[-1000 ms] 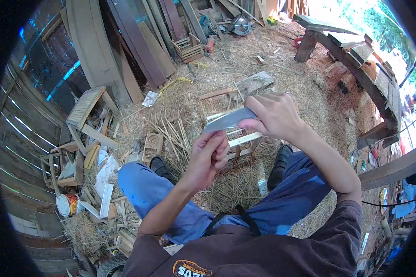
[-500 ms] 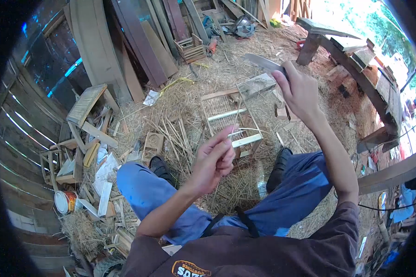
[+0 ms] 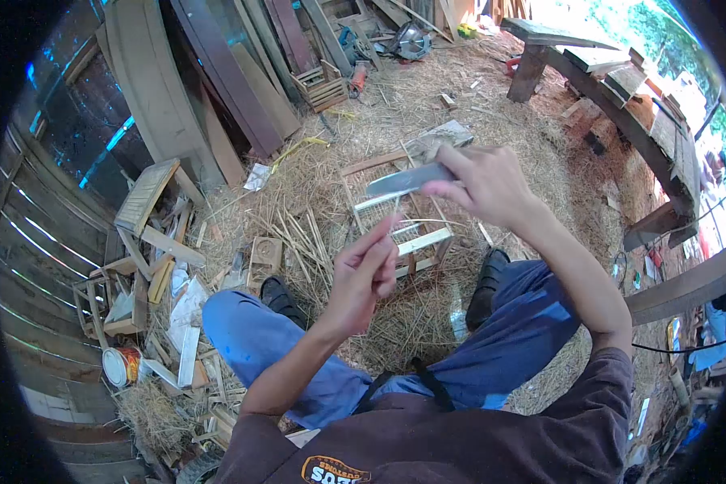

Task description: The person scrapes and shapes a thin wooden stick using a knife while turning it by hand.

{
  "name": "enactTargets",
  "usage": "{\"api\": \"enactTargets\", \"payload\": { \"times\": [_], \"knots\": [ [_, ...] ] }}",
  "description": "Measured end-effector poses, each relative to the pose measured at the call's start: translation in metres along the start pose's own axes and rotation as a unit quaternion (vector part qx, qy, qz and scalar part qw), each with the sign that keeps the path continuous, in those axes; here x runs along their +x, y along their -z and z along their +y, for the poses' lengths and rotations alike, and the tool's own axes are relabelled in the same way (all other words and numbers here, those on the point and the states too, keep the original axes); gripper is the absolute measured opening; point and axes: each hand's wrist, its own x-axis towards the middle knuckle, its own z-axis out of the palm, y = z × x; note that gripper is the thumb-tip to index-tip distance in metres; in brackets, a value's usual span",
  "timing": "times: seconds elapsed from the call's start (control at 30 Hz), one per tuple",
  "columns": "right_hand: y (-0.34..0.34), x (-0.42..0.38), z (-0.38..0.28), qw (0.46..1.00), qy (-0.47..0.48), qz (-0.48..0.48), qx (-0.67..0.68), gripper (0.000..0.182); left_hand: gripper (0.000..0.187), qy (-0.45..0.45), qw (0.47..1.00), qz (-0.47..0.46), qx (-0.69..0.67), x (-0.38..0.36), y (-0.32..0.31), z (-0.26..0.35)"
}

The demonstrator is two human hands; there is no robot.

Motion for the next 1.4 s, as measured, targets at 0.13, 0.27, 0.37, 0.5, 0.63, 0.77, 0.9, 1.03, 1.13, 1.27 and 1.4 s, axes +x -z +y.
{"api": "enactTargets", "payload": {
  "times": [0.13,0.27,0.37,0.5,0.63,0.77,0.9,1.03,1.13,1.27,1.4],
  "knots": [
    [0.004,0.003,0.0,1.0,-0.001,0.028,0.005,0.048,0.04,-0.039,0.999,0.017,-0.002,0.009,0.008,0.003],
    [0.0,-0.008,-0.038,0.995,0.101,-0.008,0.021,0.044,0.039,-0.042,0.998,0.03,0.034,0.006,0.007,-0.01],
    [-0.007,0.003,-0.01,0.996,0.038,0.083,0.01,0.044,0.039,-0.052,0.997,0.016,0.051,0.002,0.007,-0.014],
    [0.013,0.014,0.035,0.99,-0.097,0.094,-0.043,0.039,0.038,-0.055,0.997,-0.002,0.045,-0.001,0.006,-0.006],
    [0.011,0.003,-0.002,0.997,-0.028,0.069,0.032,0.044,0.038,-0.05,0.999,0.013,0.013,0.002,0.007,0.0],
    [0.006,-0.006,-0.027,0.994,0.082,0.034,0.065,0.051,0.025,-0.049,0.997,0.052,-0.016,0.004,0.008,-0.005],
    [-0.004,-0.008,-0.032,0.993,0.102,0.001,0.052,0.051,0.015,-0.065,0.997,0.012,0.031,0.003,0.011,-0.007],
    [-0.01,-0.008,-0.034,0.99,0.12,-0.018,0.067,0.051,0.023,-0.08,0.996,0.0,0.047,0.001,0.011,-0.013],
    [-0.017,-0.011,-0.041,0.985,0.144,0.002,0.1,0.049,0.044,-0.046,0.999,0.024,0.017,-0.002,0.008,-0.013],
    [-0.015,-0.013,-0.044,0.986,0.152,-0.001,0.076,0.048,0.047,-0.022,1.0,0.002,-0.014,-0.005,0.011,-0.012],
    [-0.01,-0.011,-0.044,0.985,0.168,0.036,0.02,0.05,0.047,-0.005,0.998,-0.021,-0.053,-0.007,0.011,-0.009]
  ]
}}
